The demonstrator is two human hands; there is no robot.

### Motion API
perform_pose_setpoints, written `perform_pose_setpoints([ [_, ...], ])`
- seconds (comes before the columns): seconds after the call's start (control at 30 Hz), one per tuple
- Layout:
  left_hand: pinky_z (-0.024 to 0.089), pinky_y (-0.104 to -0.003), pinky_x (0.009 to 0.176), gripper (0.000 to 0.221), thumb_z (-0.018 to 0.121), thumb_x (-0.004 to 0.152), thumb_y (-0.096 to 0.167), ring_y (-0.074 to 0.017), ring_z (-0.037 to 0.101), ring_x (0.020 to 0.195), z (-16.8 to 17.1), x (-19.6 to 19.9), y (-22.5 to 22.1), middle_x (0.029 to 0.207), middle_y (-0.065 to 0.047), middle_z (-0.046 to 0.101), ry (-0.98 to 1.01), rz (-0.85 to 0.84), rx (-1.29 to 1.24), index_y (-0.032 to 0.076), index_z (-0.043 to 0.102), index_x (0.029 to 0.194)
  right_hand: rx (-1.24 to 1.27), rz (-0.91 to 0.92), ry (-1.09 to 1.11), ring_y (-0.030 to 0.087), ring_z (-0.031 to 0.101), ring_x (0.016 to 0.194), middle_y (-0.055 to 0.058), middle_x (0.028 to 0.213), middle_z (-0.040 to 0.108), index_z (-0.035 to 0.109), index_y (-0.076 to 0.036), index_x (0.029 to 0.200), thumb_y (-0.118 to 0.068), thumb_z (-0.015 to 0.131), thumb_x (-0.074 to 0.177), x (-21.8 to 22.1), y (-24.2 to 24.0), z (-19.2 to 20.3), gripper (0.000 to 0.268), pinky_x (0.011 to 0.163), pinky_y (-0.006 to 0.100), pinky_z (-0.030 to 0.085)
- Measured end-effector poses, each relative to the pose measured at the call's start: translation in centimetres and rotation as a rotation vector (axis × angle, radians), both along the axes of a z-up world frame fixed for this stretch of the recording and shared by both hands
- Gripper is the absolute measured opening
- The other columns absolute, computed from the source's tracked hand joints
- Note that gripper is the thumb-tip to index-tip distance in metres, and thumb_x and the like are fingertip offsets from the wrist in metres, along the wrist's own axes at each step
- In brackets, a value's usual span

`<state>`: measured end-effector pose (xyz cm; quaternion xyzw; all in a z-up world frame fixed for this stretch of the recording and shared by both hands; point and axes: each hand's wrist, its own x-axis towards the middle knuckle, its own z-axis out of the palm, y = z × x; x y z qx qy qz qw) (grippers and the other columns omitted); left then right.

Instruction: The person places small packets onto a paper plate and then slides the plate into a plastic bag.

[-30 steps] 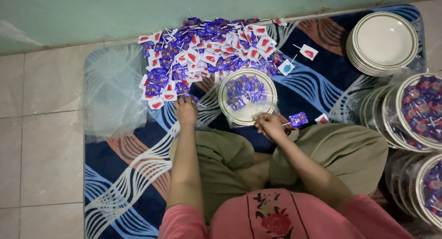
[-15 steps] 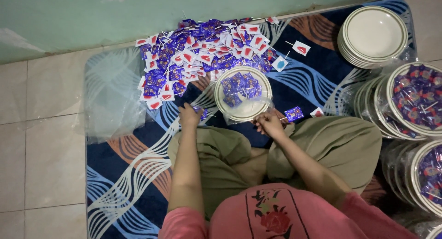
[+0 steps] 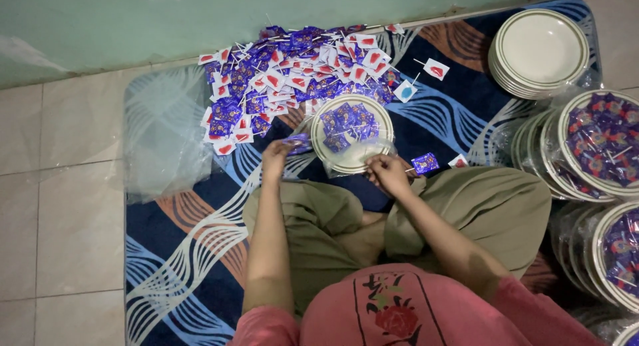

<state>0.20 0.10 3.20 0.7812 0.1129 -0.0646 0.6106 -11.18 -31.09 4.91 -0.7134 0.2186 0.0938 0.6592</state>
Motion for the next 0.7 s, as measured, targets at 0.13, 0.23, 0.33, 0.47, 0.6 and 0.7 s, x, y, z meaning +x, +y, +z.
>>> perform_pose_setpoints([
  [0.13,0.055,-0.037,0.078,0.033,0.083,0.085,0.027,-0.0262,0.072,0.092,0.6,-0.6,-2.2,0.099,-0.015,0.076,0.133,-0.214,-0.054,0.01,0.076,0.112,-0.089,0.189,-0.054,0.015,0.066,0.051,0.012,0.069,0.073,0.073,-0.005,0.12,-0.015,0.06,0.097,0.3,2.9,5.4,0.028,0.054,0.029,0.057],
  [0.23,0.053,-0.029,0.071,0.038,0.085,0.081,0.028,-0.022,0.067,0.085,2.4,-1.4,-3.0,0.093,-0.016,0.075,0.149,-0.285,-0.068,0.004,0.077,0.109,-0.188,0.334,-0.112,0.018,0.065,0.051,0.012,0.068,0.073,0.067,-0.009,0.132,-0.01,0.058,0.097,0.4,4.0,5.1,0.036,0.059,0.03,0.057],
  [0.33,0.056,-0.037,0.078,0.05,0.091,0.074,0.038,-0.0286,0.072,0.092,2.0,-1.5,-2.8,0.097,-0.018,0.076,0.172,-0.355,-0.014,0.006,0.078,0.11,-0.273,0.42,-0.157,0.023,0.071,0.058,0.016,0.073,0.075,0.074,-0.006,0.118,-0.013,0.062,0.098,0.7,4.3,2.0,0.024,0.067,0.037,0.058],
  [0.47,0.056,-0.039,0.087,0.039,0.08,0.084,0.036,-0.0297,0.071,0.101,-0.1,-0.8,-2.4,0.104,-0.015,0.076,0.168,-0.27,0.042,0.011,0.077,0.114,-0.203,0.445,-0.045,0.018,0.069,0.056,0.01,0.072,0.075,0.077,-0.008,0.111,-0.015,0.062,0.097,0.3,2.8,0.7,0.022,0.064,0.033,0.057],
  [0.6,0.054,-0.043,0.095,0.027,0.07,0.091,0.018,-0.034,0.07,0.108,-7.6,2.1,1.7,0.11,-0.014,0.074,0.049,-0.049,0.203,0.012,0.075,0.116,-0.218,0.41,0.174,0.018,0.067,0.055,0.009,0.071,0.074,0.077,-0.006,0.115,-0.014,0.065,0.089,-0.9,-1.0,3.4,0.029,0.058,0.028,0.059],
  [0.7,0.05,-0.044,0.098,0.027,0.075,0.085,0.019,-0.0372,0.066,0.11,-7.8,3.6,4.6,0.11,-0.019,0.071,-0.034,0.114,0.33,0.008,0.076,0.11,-0.288,0.33,0.264,0.018,0.071,0.054,0.009,0.072,0.077,0.08,-0.013,0.109,-0.024,0.069,0.087,-0.2,-4.9,-1.4,0.027,0.054,0.031,0.06],
])
